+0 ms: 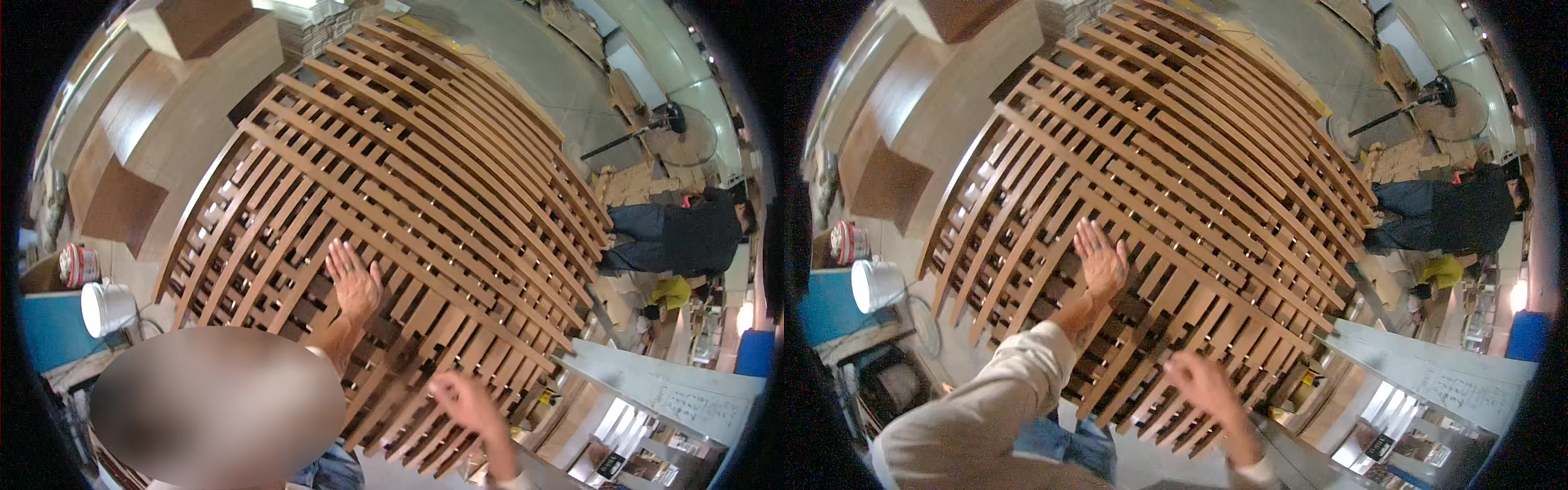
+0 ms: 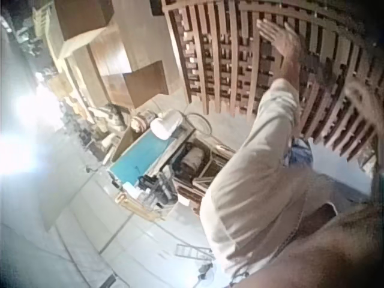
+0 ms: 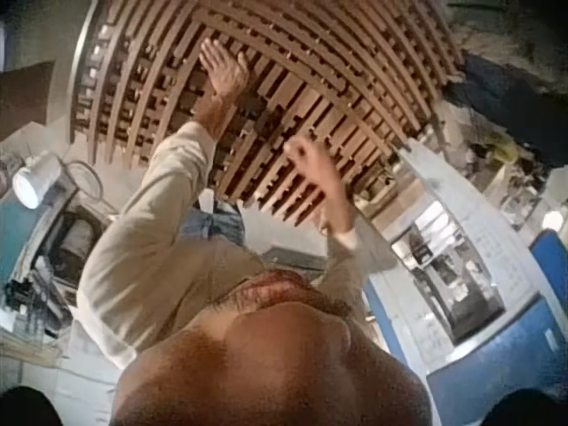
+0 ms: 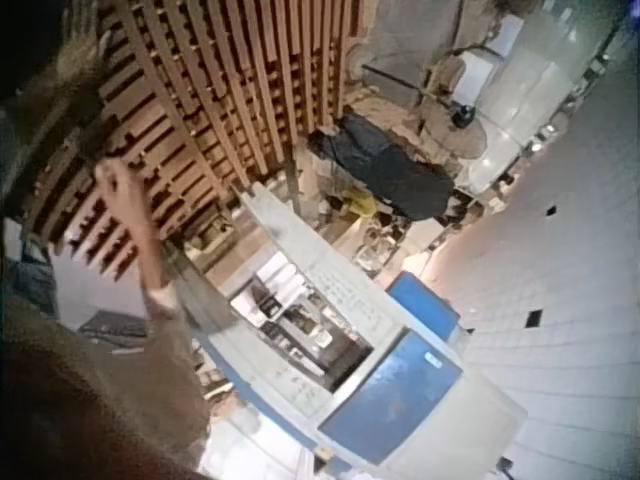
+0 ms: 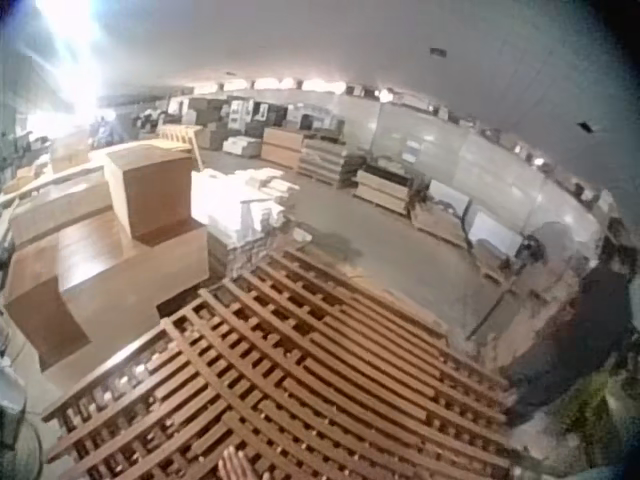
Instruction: The person is assembling a large wooden lattice or panel structure, joining wood slats together.
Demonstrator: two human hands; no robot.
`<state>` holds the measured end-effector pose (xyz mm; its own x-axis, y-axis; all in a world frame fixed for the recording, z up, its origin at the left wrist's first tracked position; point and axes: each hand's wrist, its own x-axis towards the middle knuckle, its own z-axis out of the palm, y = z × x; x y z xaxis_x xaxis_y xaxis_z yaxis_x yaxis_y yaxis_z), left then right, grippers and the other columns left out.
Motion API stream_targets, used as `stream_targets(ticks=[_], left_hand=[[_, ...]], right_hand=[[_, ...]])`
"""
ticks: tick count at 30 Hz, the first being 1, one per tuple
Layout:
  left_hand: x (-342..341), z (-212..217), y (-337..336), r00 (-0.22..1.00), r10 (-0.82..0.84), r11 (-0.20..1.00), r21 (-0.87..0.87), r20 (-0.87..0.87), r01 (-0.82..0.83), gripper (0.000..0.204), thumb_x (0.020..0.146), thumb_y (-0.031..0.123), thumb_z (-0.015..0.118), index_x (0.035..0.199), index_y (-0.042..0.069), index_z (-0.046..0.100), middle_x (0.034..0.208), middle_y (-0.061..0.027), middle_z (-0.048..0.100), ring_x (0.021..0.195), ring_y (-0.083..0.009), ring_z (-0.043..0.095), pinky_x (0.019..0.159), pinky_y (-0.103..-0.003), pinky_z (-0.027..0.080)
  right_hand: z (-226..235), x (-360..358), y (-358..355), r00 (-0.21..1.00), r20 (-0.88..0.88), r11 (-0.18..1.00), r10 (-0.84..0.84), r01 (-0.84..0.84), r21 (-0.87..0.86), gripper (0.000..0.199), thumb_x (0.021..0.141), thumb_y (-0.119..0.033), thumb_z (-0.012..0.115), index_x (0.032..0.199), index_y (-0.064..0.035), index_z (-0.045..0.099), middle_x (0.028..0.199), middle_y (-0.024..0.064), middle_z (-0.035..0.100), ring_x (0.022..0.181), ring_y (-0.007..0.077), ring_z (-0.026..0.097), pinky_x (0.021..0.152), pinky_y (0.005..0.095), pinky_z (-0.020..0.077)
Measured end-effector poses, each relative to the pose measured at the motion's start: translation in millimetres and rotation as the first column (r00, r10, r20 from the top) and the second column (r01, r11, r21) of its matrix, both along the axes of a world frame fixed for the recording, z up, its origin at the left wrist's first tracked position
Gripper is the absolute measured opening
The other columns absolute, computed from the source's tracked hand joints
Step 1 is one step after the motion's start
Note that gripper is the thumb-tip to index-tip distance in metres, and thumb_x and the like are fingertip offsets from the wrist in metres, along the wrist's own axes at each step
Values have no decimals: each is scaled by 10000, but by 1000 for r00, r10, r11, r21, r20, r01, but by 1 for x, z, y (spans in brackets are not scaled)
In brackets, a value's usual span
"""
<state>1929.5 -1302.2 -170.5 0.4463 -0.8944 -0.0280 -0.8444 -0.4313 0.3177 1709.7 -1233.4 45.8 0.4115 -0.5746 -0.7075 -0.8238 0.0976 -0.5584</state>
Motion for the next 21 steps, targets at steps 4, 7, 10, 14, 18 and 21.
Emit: stream_targets(ticks=[4,7,10,14,18,21], left_hand=[[12,7,-1,998,24,997,77,58,-29,682,955,348,284,1369,-163,103,1466,-314,4,1380,-411,-37,1117,-483,-22],[-5,8,-14,1000,0,994,110,16,-1,686,950,350,297,1369,-161,112,1468,-310,-4,1380,-410,-42,1118,-481,-20],[-9,4,-19,999,9,998,68,31,-11,686,924,343,339,1354,-166,176,1463,-316,48,1382,-410,1,1120,-483,-7],[-6,16,-23,1000,6,991,137,18,-8,671,932,313,345,1335,-193,166,1453,-334,39,1373,-434,3,1113,-505,12],[-8,16,-30,999,29,973,228,-29,-21,686,925,307,349,1331,-204,139,1449,-342,17,1366,-452,-10,1109,-515,6],[-6,11,-28,1000,18,973,231,-8,-16,695,918,310,356,1337,-196,131,1448,-341,24,1365,-455,-12,1108,-520,2]], right_hand=[[-20,27,-165,988,148,987,48,-25,-158,259,902,-273,561,914,-24,630,773,53,649,714,140,619,685,282,496],[-59,19,-280,965,251,929,82,18,-370,196,890,-206,565,913,-21,627,777,43,639,714,110,603,660,266,483],[-101,16,-384,936,331,744,120,136,-654,240,860,-232,587,872,2,642,838,118,661,739,162,612,656,299,480],[-119,25,-485,995,-28,475,-94,20,-880,260,878,-247,540,906,-3,624,958,221,602,868,339,613,736,422,492],[-145,17,-564,949,-215,518,-231,-67,-853,464,900,-327,532,1249,-28,469,1304,221,424,1174,350,462,954,502,384],[-162,23,-604,892,-286,448,-350,-109,-887,568,913,-395,486,1345,-47,363,1412,214,304,1273,370,354,1029,551,282]])
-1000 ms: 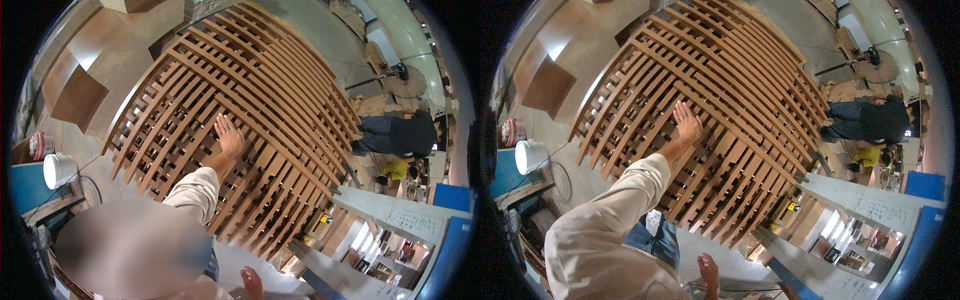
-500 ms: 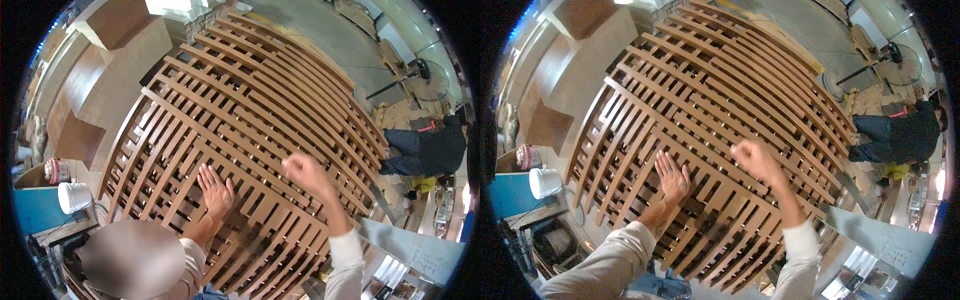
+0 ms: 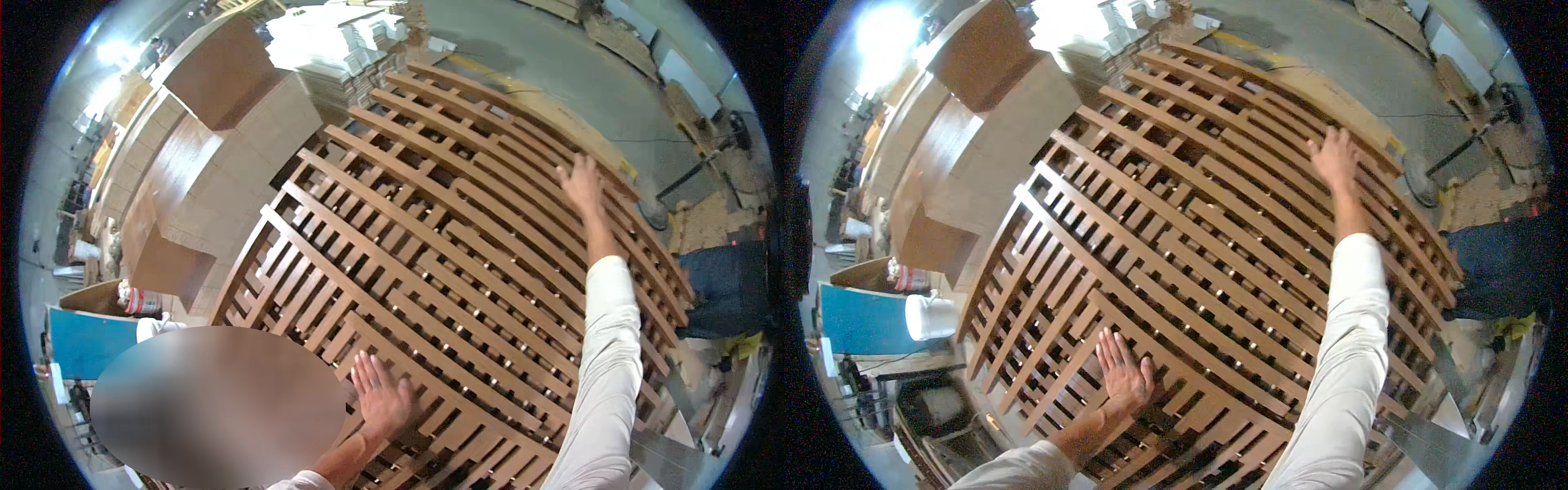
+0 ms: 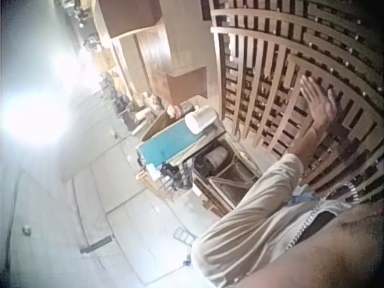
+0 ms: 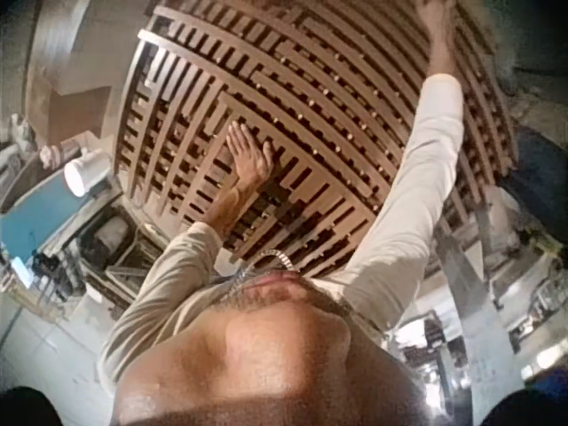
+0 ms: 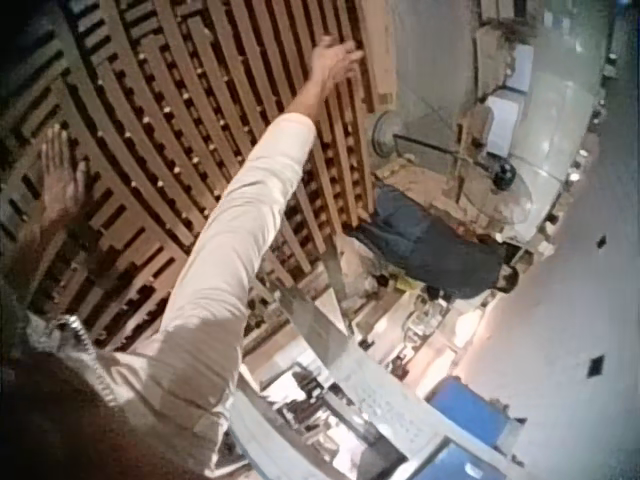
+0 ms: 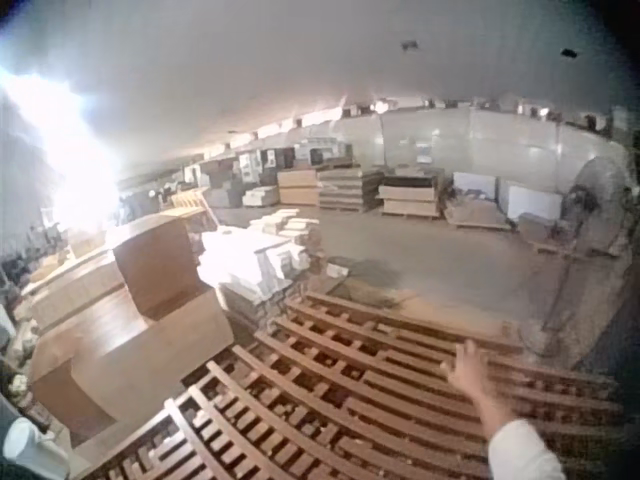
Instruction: The person is assembling a large wooden lattice or panel structure, joining wood slats together.
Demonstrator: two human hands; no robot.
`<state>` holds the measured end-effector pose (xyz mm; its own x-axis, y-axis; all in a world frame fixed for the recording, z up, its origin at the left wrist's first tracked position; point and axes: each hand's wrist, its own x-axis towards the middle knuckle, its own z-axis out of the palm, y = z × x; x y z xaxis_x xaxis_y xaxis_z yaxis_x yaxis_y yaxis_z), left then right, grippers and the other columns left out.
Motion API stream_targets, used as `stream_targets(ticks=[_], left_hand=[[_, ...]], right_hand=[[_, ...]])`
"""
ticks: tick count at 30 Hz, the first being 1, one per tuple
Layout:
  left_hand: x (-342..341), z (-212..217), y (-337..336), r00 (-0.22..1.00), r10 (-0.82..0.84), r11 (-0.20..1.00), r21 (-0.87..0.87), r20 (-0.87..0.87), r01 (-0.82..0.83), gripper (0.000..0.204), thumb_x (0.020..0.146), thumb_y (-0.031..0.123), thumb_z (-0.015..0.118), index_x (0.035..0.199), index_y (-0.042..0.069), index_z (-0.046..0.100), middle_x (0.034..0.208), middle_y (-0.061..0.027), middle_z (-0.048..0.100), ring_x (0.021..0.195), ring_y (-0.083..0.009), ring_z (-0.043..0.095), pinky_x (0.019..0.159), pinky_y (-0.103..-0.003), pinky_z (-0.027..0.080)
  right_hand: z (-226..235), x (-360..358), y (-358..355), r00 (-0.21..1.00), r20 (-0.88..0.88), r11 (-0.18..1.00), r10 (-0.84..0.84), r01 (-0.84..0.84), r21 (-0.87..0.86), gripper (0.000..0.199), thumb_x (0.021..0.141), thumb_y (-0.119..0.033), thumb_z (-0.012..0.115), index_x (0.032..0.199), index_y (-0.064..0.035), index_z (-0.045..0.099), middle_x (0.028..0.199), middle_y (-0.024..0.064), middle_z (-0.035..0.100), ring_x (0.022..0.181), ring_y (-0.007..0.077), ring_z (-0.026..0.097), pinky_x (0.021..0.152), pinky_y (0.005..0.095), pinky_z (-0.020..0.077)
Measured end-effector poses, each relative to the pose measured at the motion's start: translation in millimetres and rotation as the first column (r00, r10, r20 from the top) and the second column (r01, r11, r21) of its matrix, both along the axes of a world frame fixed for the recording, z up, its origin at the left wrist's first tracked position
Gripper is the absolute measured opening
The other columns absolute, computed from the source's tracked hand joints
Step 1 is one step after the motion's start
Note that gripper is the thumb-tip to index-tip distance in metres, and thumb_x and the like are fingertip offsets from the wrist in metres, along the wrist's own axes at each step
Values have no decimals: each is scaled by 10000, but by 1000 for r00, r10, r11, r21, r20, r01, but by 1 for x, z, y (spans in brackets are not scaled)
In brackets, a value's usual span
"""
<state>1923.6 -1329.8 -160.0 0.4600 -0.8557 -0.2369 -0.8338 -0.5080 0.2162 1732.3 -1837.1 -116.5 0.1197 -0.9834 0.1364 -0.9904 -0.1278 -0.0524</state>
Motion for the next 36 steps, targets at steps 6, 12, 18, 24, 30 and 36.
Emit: stream_targets(ticks=[6,12,18,24,30,36], left_hand=[[-1,-5,-4,1000,0,998,57,10,0,718,911,322,359,1347,-185,100,1446,-342,28,1365,-456,-8,1109,-517,-3],[-2,-7,-5,1000,-18,999,38,-1,18,724,901,306,395,1356,-170,93,1443,-347,40,1358,-477,12,1102,-539,20],[-3,-7,-4,1000,-7,1000,12,-14,7,727,884,278,428,1352,-170,98,1437,-351,57,1352,-485,35,1099,-547,38],[-5,-6,-3,1000,-8,1000,4,-16,8,715,886,267,425,1356,-161,97,1436,-352,64,1348,-494,45,1095,-554,45],[-1,-5,-4,1000,-3,1000,-25,-22,3,713,895,272,421,1364,-150,89,1438,-348,62,1348,-494,45,1093,-549,50],[-8,-6,-11,998,-25,999,-24,-61,24,729,895,292,427,1359,-159,91,1437,-352,53,1349,-491,40,1094,-544,45]], right_hand=[[-19,7,-69,990,110,996,-93,93,11,642,929,-503,349,1410,-86,269,1482,191,165,1352,370,216,1074,600,151],[-21,2,-109,970,97,973,-222,213,93,650,927,-545,255,1454,-174,176,1531,53,56,1389,314,134,1084,607,115],[-38,4,-119,979,56,975,-197,189,113,685,910,-596,213,1465,-210,107,1531,25,47,1403,283,63,1077,632,104],[-42,1,-110,971,-15,954,-237,236,186,742,884,-647,212,1463,-193,120,1515,59,129,1390,307,113,1058,654,111],[-37,10,-105,972,-69,967,-224,231,105,706,884,-621,316,1411,-152,290,1470,102,248,1338,329,261,1017,677,159],[-65,-42,-126,963,265,999,-42,47,-13,741,849,-643,402,1362,-109,371,1409,147,331,1295,342,326,1003,620,257]])
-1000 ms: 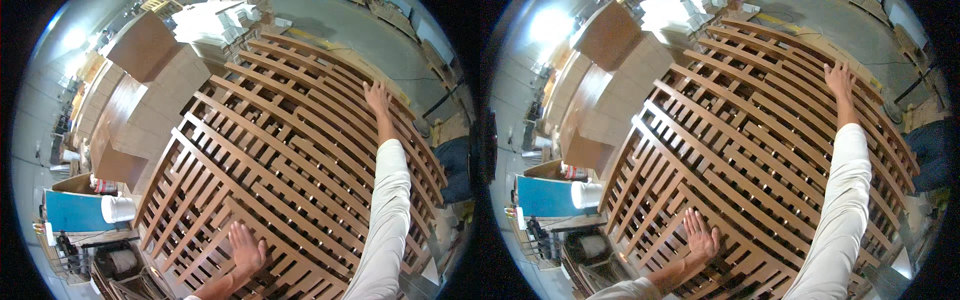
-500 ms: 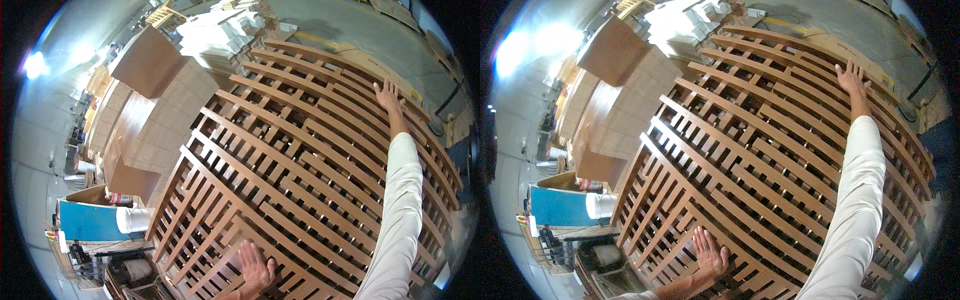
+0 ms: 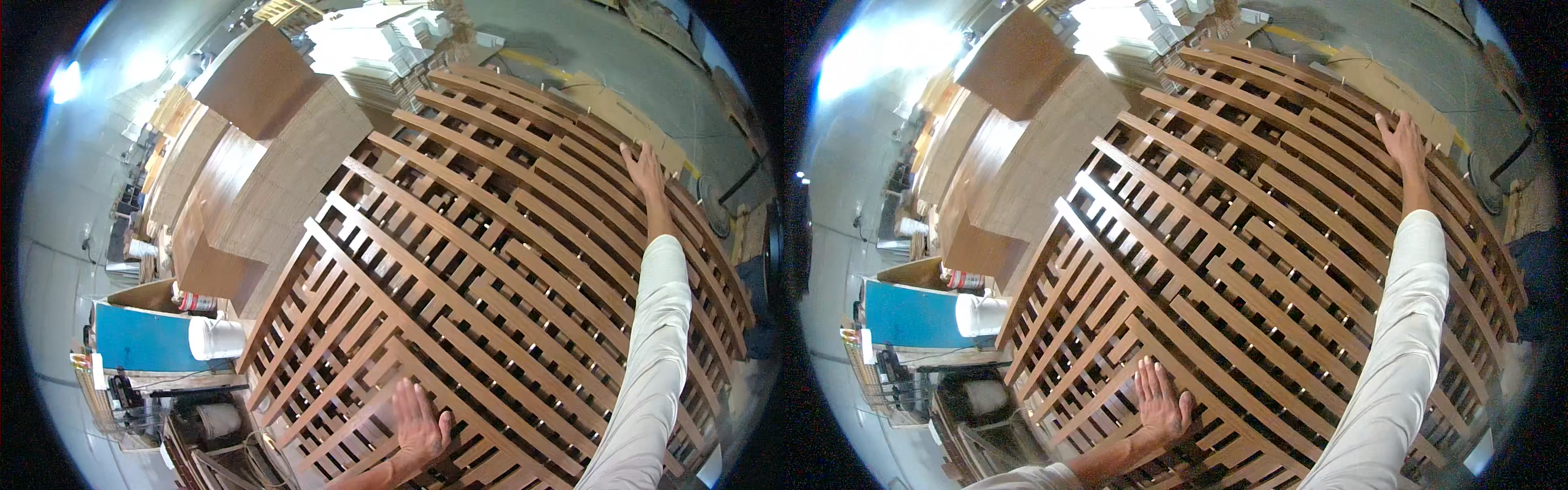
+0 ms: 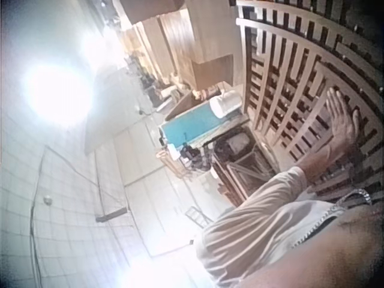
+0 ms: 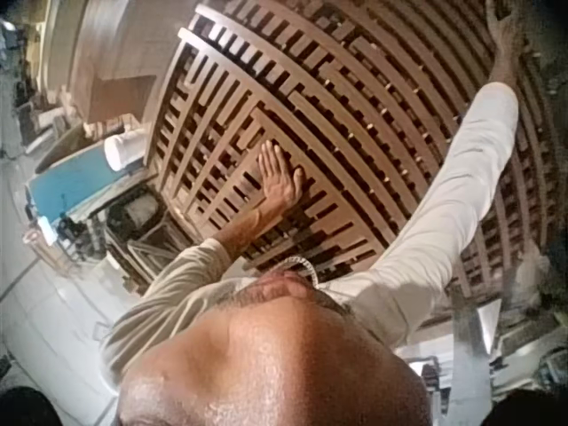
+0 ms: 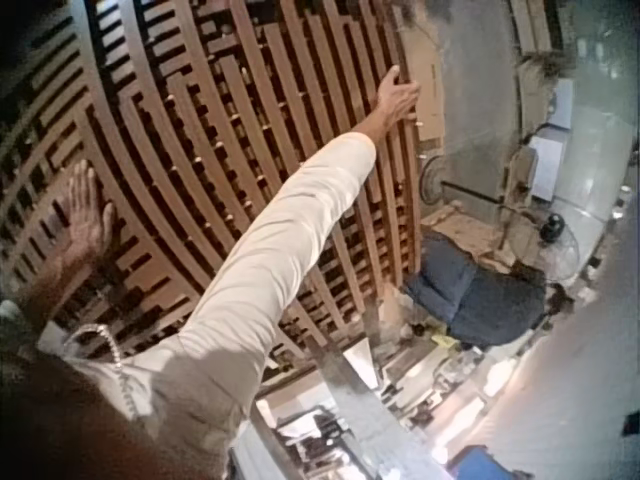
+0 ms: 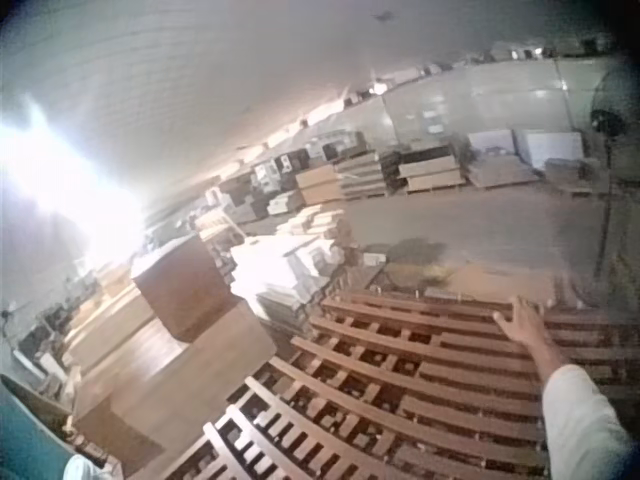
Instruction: The person is assembling a large wooden lattice or panel structure, joining wood slats together.
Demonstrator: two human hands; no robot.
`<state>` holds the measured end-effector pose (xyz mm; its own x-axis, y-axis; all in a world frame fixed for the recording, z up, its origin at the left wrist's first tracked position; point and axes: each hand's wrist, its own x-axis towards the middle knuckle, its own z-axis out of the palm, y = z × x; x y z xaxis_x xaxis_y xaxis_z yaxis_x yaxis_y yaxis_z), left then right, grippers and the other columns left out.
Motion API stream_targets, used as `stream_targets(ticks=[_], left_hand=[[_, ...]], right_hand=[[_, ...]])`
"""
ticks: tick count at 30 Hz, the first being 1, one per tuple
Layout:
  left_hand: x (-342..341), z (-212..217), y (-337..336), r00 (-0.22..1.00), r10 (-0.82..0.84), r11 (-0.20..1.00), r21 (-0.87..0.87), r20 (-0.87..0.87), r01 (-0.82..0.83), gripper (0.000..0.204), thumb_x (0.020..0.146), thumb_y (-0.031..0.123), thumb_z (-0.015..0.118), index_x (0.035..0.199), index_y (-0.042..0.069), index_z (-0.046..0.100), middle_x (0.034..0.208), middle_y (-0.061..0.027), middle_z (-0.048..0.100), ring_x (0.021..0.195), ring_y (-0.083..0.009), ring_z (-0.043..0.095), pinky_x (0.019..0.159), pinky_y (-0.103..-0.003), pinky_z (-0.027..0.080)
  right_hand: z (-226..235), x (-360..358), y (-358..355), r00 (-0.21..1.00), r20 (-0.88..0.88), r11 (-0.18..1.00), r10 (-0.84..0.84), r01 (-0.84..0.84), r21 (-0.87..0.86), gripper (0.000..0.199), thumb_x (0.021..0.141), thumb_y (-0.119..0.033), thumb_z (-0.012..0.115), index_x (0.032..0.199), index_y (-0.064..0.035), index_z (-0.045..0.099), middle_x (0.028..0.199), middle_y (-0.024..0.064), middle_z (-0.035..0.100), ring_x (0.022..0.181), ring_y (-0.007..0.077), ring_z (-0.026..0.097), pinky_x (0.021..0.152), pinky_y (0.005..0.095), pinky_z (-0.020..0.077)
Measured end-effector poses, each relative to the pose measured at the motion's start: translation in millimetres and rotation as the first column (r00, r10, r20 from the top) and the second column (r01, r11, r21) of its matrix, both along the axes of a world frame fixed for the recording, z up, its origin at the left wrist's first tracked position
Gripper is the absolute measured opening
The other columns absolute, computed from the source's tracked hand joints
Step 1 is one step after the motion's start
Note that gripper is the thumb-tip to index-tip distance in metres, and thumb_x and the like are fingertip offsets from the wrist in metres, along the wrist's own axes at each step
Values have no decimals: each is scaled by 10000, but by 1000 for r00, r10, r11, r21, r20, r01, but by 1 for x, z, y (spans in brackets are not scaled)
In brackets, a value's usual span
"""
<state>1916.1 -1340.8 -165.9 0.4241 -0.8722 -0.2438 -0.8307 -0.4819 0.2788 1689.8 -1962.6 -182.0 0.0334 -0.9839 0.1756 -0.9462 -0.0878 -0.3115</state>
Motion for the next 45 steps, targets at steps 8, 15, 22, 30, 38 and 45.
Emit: stream_targets(ticks=[8,15,22,30,38,45], left_hand=[[0,4,-8,999,7,997,79,53,-11,761,841,302,458,1322,-201,152,1410,-388,95,1338,-518,41,1096,-551,45],[1,11,-13,996,-21,999,36,91,18,725,805,246,449,1329,-175,179,1407,-387,88,1339,-515,34,1098,-560,43],[7,4,-7,998,-53,998,-44,25,54,756,854,303,457,1334,-188,140,1435,-360,49,1362,-464,14,1117,-525,13],[90,-2,15,940,194,976,44,281,-215,685,958,394,281,1369,-141,160,1460,-318,46,1375,-432,-19,1101,-528,-32],[94,-3,-1,949,198,972,76,246,-223,651,971,357,240,1391,-109,65,1480,-275,-11,1384,-391,-63,1115,-473,-56],[85,2,-21,986,140,982,-138,85,-127,666,926,223,397,1395,-99,50,1478,-283,-26,1382,-405,-60,1116,-503,-29]], right_hand=[[59,51,30,962,-271,971,-1,66,230,877,767,-752,396,1357,-102,399,1410,130,329,1316,316,292,1040,626,198],[45,50,32,976,-216,971,17,35,237,906,797,-756,301,1413,-91,285,1459,142,269,1355,311,239,1081,595,116],[44,40,44,939,-345,980,-12,80,184,871,836,-732,194,1422,-93,270,1471,135,258,1361,298,235,1092,566,116],[18,46,16,933,-356,992,-47,87,96,949,776,-795,233,1431,-110,260,1477,136,248,1358,327,229,1080,576,138],[-2,45,-4,918,-393,993,-45,86,86,953,772,-795,244,1442,-119,233,1488,140,216,1368,339,189,1068,589,137],[32,63,17,930,-367,995,7,30,97,912,804,-768,233,1431,-106,256,1469,130,269,1347,320,259,1065,583,162]])
